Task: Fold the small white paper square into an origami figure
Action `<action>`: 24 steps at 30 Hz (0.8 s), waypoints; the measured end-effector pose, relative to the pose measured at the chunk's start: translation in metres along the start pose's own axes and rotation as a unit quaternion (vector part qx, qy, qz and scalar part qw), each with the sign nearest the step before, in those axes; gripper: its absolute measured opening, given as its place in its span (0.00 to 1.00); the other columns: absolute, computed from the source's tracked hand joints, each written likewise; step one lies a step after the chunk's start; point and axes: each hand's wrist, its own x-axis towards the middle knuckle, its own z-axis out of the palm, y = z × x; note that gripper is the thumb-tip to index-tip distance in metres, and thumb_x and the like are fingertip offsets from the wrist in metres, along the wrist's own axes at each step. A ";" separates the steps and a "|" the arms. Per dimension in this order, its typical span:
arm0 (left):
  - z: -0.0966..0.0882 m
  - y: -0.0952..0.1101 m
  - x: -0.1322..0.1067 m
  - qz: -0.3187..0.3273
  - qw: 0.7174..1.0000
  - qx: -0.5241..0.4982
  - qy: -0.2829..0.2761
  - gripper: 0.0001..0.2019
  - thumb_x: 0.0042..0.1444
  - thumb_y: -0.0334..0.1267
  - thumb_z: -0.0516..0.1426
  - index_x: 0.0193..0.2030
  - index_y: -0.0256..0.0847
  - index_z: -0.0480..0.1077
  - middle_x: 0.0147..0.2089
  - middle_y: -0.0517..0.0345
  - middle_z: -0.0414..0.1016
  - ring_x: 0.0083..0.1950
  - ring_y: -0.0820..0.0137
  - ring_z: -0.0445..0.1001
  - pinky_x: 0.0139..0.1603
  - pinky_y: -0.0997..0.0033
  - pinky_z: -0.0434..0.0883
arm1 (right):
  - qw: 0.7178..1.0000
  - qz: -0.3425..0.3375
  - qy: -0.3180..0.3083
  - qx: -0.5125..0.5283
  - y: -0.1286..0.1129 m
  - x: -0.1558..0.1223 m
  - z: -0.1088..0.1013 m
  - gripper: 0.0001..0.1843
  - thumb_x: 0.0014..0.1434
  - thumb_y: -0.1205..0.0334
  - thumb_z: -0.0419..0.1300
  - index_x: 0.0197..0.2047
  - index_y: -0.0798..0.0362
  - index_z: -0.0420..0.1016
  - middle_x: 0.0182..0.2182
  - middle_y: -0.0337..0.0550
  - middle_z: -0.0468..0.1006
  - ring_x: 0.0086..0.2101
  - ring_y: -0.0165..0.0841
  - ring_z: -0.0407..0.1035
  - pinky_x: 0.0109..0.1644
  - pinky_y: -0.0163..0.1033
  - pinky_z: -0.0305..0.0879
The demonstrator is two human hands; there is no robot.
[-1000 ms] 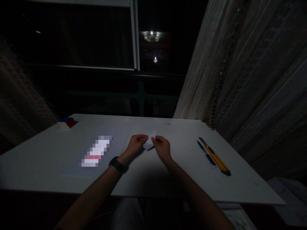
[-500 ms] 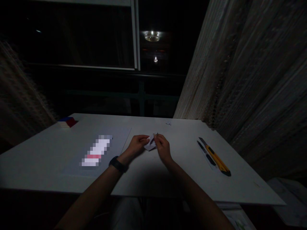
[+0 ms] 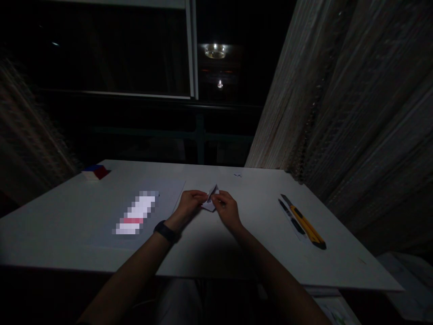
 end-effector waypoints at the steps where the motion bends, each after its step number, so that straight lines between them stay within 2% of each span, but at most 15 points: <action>1: 0.000 0.002 -0.002 -0.004 1.000 -0.014 -0.001 0.10 0.33 0.35 0.63 0.26 0.33 0.73 0.24 0.53 0.73 0.24 0.72 0.69 0.23 0.75 0.65 | 1.000 0.002 -0.002 -0.001 0.000 0.000 0.000 0.13 0.52 0.53 0.55 0.33 0.50 0.76 0.37 0.46 0.73 0.39 0.36 0.66 0.43 0.42 0.63; 5: 0.002 0.007 -0.007 -0.028 0.995 -0.080 -0.048 0.11 0.35 0.31 0.62 0.30 0.31 0.73 0.27 0.50 0.74 0.27 0.71 0.71 0.27 0.73 0.68 | 1.000 0.007 0.002 -0.006 0.001 0.000 0.000 0.13 0.52 0.53 0.55 0.34 0.51 0.76 0.36 0.46 0.73 0.39 0.36 0.67 0.43 0.41 0.63; 9: 0.002 0.010 -0.009 -0.034 0.992 -0.089 -0.078 0.13 0.36 0.30 0.62 0.33 0.30 0.74 0.30 0.48 0.74 0.29 0.70 0.71 0.30 0.72 0.69 | 1.000 0.015 0.005 -0.007 0.001 0.001 -0.001 0.13 0.53 0.54 0.54 0.33 0.51 0.77 0.35 0.46 0.73 0.37 0.36 0.67 0.41 0.41 0.63; 15: 0.001 0.014 -0.011 -0.006 0.988 -0.113 -0.106 0.14 0.42 0.37 0.59 0.36 0.30 0.74 0.35 0.46 0.75 0.34 0.67 0.72 0.33 0.69 0.70 | 0.999 0.023 0.012 -0.029 -0.001 0.000 0.000 0.15 0.54 0.53 0.53 0.38 0.51 0.76 0.35 0.45 0.70 0.36 0.35 0.66 0.40 0.39 0.63; 18: 0.001 0.013 -0.011 0.014 0.986 -0.114 -0.124 0.14 0.43 0.36 0.58 0.37 0.31 0.74 0.36 0.47 0.75 0.35 0.67 0.72 0.35 0.70 0.70 | 0.999 0.021 0.008 -0.029 -0.001 -0.001 0.000 0.16 0.55 0.53 0.52 0.39 0.50 0.76 0.35 0.44 0.69 0.36 0.34 0.66 0.39 0.38 0.63; 21: 0.002 0.010 -0.009 0.020 0.987 -0.101 -0.125 0.15 0.40 0.32 0.59 0.39 0.33 0.74 0.36 0.49 0.75 0.34 0.70 0.72 0.36 0.71 0.69 | 0.999 0.023 0.003 -0.026 -0.003 -0.001 0.000 0.16 0.55 0.54 0.51 0.40 0.51 0.75 0.35 0.44 0.68 0.36 0.34 0.66 0.39 0.38 0.63; 24: 0.003 0.007 -0.007 0.015 0.991 -0.097 -0.095 0.16 0.40 0.30 0.59 0.39 0.32 0.74 0.35 0.49 0.75 0.33 0.70 0.72 0.35 0.71 0.69 | 0.999 0.025 -0.005 -0.021 -0.004 -0.002 0.000 0.16 0.55 0.54 0.51 0.40 0.50 0.75 0.35 0.44 0.69 0.37 0.34 0.66 0.39 0.38 0.63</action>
